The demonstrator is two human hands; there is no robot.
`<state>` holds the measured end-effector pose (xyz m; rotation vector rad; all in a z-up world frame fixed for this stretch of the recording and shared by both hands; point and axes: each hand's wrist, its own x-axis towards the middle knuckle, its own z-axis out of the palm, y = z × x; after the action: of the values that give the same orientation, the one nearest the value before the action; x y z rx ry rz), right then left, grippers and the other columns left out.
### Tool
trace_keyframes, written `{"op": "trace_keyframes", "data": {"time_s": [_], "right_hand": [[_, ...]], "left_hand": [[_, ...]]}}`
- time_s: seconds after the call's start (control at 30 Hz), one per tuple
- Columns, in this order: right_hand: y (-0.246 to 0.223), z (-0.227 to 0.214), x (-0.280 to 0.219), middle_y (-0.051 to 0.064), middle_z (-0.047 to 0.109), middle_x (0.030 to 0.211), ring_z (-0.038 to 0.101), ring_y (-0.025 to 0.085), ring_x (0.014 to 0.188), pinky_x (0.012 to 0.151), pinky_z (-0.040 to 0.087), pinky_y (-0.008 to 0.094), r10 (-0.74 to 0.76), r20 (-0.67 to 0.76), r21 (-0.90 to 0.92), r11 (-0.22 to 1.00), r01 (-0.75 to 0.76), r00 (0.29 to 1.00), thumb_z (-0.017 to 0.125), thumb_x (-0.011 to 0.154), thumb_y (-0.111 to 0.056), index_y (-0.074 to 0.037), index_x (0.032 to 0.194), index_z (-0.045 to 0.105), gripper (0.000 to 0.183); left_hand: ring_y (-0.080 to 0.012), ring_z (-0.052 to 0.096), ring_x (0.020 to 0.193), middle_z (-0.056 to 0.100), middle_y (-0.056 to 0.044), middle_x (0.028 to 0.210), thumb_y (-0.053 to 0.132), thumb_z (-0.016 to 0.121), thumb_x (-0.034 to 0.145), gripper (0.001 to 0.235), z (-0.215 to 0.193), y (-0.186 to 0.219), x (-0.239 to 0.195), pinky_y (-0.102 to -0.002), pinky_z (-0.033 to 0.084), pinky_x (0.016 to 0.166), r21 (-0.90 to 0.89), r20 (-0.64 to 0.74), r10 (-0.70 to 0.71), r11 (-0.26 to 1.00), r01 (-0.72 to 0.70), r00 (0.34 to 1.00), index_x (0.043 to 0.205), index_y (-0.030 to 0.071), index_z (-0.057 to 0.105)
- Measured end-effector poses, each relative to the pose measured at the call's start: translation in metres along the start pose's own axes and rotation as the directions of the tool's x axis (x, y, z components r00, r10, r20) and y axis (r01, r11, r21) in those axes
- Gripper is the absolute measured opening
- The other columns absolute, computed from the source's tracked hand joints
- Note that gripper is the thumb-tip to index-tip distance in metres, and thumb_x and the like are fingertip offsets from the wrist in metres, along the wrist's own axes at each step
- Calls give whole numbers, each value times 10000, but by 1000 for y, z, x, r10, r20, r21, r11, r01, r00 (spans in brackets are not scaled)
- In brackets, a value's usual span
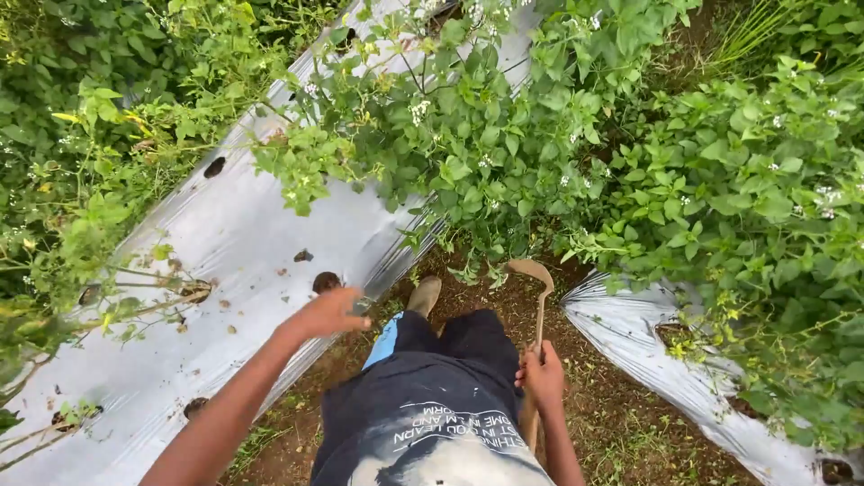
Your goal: Manual weeding of a garden bed using hands and a hand scythe
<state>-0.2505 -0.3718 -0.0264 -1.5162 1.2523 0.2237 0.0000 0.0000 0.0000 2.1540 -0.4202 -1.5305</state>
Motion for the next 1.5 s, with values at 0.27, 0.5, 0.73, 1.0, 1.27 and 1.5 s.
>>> {"op": "trace_keyframes", "data": {"time_s": [0.27,0.5,0.73,1.0,1.27,1.5], "right_hand": [[-96,-76,139,144,471,610,459,241,424,365,444,388,82,31,24,996,-82,996,478,849,23,-33,860,454,62],[-225,-117,332,119,519,675,508,212,459,421,540,356,-9,315,-372,919,132,949,459,896,-19,-48,803,457,97],[-345,-144,502,61,550,741,507,139,514,439,525,268,-16,486,-539,781,314,874,502,1003,35,-37,976,543,87],[-401,-133,578,87,496,639,524,154,423,391,510,315,-358,562,-280,766,579,745,498,921,68,0,955,498,76],[-423,-68,568,84,548,642,539,146,427,419,492,282,-468,631,-204,669,715,618,491,948,70,-16,1028,520,121],[-406,40,561,99,586,703,614,171,539,526,507,351,-441,733,-247,537,807,518,569,998,-36,-55,990,545,32]], "left_hand": [[-409,142,1524,199,-231,1639,781,590,840,1124,-104,123,246,-556,161,1234,261,-663,33,947,189,748,1607,81,158],[-409,-68,1561,-53,-232,1693,240,521,1048,818,-149,150,481,-562,-30,1259,-568,-667,-548,813,132,505,1634,67,-23],[-354,289,1532,258,-77,1692,793,562,679,1053,-202,251,541,-619,192,1214,-702,-491,-649,-100,-705,581,1586,315,321],[-446,553,914,426,-99,988,-32,602,934,223,-76,316,530,-414,502,680,-311,-872,-140,899,-309,469,966,134,456],[-468,504,1230,479,-184,1253,68,667,964,247,40,267,546,-534,549,894,-439,-759,-297,891,-119,579,1116,154,492],[-291,510,1131,386,-28,1084,160,718,915,229,134,239,569,-418,611,842,-250,-603,-228,964,91,764,1004,186,508]]}}
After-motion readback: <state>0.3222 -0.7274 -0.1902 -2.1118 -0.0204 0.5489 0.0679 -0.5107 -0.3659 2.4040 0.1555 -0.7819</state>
